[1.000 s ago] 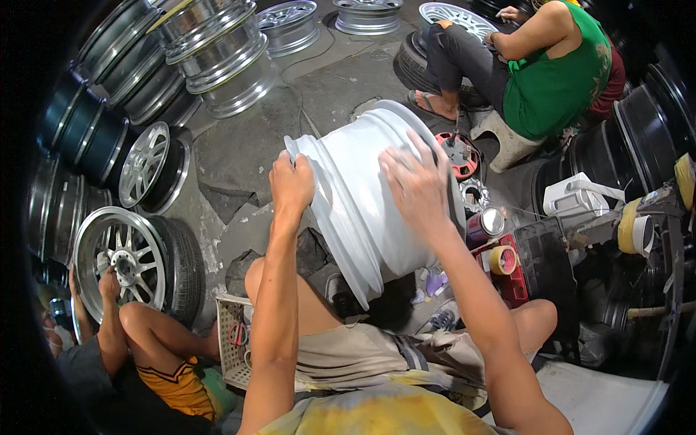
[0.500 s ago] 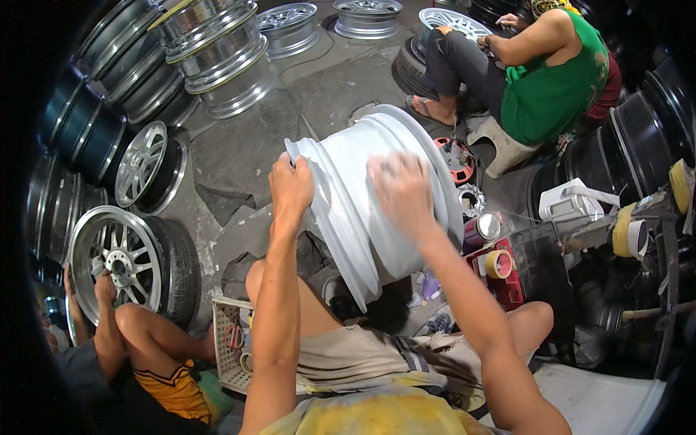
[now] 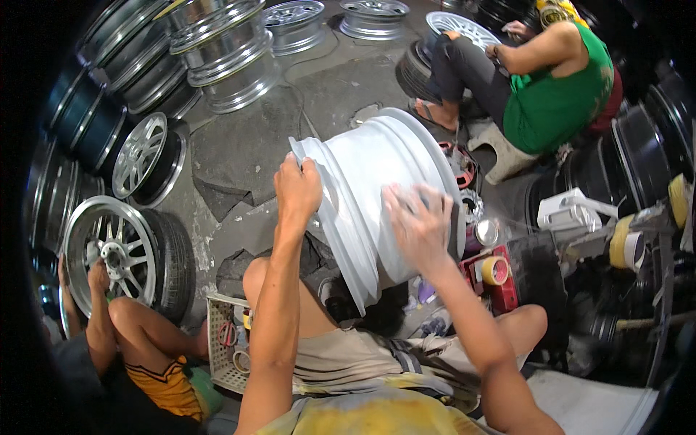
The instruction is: The person sits on the floor and manually sands a white-painted wheel rim using a piece of sandpaper. They rotate the rim to sand different sections of the outer barrel and rim edge, occasionally pausing to inspect the surface.
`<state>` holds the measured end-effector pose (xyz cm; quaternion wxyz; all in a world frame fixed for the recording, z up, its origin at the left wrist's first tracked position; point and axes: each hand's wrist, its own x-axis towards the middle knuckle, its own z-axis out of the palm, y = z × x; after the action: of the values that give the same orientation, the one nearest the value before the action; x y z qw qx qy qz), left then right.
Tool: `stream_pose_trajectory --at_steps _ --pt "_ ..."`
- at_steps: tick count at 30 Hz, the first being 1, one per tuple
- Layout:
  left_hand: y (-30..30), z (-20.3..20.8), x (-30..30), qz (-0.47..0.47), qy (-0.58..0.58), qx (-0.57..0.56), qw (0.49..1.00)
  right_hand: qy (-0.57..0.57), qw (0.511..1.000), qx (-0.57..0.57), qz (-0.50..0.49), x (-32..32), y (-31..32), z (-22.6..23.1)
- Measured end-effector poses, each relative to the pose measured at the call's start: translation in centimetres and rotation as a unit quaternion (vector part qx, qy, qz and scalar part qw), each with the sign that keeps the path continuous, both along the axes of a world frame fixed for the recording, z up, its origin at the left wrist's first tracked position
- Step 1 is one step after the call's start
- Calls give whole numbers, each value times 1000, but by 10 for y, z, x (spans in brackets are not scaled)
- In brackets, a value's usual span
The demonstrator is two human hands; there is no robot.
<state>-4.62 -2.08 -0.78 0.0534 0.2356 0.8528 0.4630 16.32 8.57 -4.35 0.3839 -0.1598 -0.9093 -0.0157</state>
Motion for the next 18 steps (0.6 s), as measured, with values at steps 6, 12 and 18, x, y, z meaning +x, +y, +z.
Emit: stream_pose_trajectory --at_steps 6,12,18 --pt "4 1 1 -28 -7 -6 1000 -146 989 -13 -12 -74 80 37" --pt "-2 -10 1 5 28 5 1000 7 1000 4 8 3 22 6" --pt "1 -2 5 -29 17 13 999 -126 992 -5 0 -63 71 39"
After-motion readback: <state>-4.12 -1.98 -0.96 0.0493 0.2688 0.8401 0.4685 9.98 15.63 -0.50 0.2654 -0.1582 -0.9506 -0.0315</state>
